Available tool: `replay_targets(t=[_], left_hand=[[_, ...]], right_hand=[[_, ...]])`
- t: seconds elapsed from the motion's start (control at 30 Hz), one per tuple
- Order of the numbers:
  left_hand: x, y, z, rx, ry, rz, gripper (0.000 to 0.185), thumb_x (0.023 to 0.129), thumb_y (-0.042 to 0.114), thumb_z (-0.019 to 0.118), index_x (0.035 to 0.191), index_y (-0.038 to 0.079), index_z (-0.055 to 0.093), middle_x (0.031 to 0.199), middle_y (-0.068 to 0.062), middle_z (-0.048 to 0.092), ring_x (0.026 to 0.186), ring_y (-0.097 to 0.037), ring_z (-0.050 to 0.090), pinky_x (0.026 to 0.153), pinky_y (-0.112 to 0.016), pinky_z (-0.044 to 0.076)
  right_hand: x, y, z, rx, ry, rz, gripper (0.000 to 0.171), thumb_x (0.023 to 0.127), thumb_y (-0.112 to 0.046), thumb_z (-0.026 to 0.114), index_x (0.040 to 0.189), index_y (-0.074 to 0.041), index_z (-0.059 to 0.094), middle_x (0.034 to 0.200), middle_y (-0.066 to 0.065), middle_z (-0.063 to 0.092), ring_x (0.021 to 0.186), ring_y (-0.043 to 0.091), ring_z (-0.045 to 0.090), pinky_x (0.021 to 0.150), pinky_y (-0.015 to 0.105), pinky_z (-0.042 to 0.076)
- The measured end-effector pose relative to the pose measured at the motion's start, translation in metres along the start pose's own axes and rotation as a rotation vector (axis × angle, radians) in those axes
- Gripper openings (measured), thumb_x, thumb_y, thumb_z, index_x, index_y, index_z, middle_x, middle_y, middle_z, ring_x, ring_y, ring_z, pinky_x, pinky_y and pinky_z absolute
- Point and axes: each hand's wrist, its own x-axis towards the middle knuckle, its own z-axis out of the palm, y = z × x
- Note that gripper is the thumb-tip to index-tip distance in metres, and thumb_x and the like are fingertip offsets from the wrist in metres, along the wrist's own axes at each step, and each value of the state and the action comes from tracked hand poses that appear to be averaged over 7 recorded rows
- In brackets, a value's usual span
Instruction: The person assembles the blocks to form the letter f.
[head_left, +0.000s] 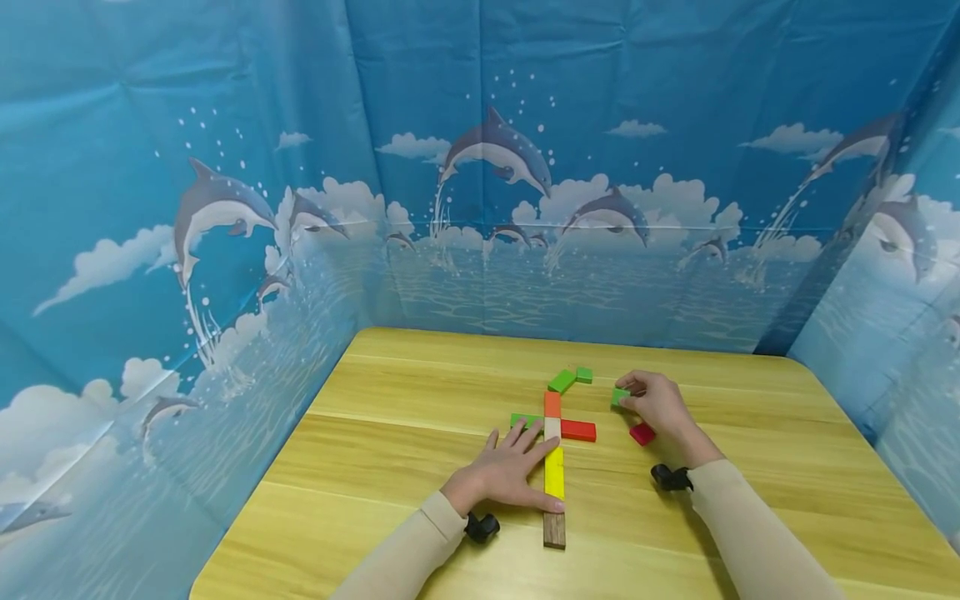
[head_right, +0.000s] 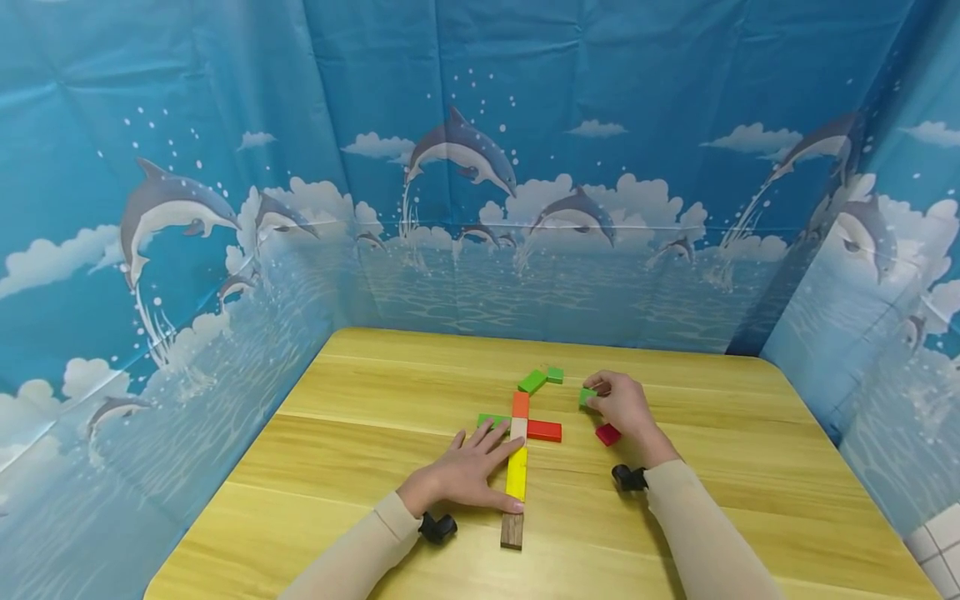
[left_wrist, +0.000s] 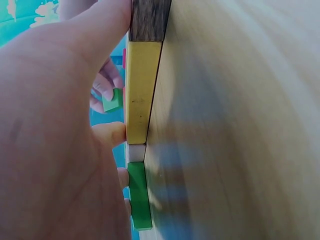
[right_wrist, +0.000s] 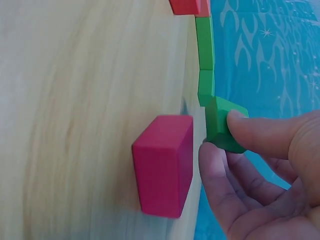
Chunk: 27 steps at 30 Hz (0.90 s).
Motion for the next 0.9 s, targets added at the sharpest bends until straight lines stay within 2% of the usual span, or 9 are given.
replay_targets(t=[0.4,0.73,0.9], left_hand=[[-0.001,0.000,0.003,0.006,0.005,-0.001,0.098,0.064,0.087,0.034,0.145,0.039,0.005,0.152,0.002,-0.005,0.137,-0.025,-0.005,0.099,-0.063,0.012],[-0.003,-0.001,0.005,0.019,0.011,0.000,0.098,0.063,0.088,0.033,0.144,0.040,0.005,0.152,0.003,-0.004,0.137,-0.024,-0.005,0.099,-0.063,0.013],[-0.003,-0.002,0.008,0.022,0.015,0.004,0.098,0.063,0.088,0.032,0.144,0.040,0.005,0.152,0.002,-0.004,0.137,-0.024,-0.005,0.099,-0.063,0.013]], right_hand=[[0.009,-0.001,0.011,0.049,0.076,0.043,0.025,0.084,-0.019,0.067,0.108,-0.015,0.063,0.107,0.010,0.060,0.098,0.029,0.054,0.074,0.041,0.049],[0.018,0.003,0.021,0.079,0.092,0.115,0.026,0.085,-0.021,0.066,0.110,-0.014,0.063,0.106,0.013,0.058,0.093,0.027,0.055,0.067,0.036,0.050],[0.020,0.004,0.026,0.124,0.094,0.151,0.027,0.085,-0.020,0.065,0.110,-0.012,0.063,0.101,0.012,0.059,0.085,0.024,0.060,0.067,0.035,0.050]])
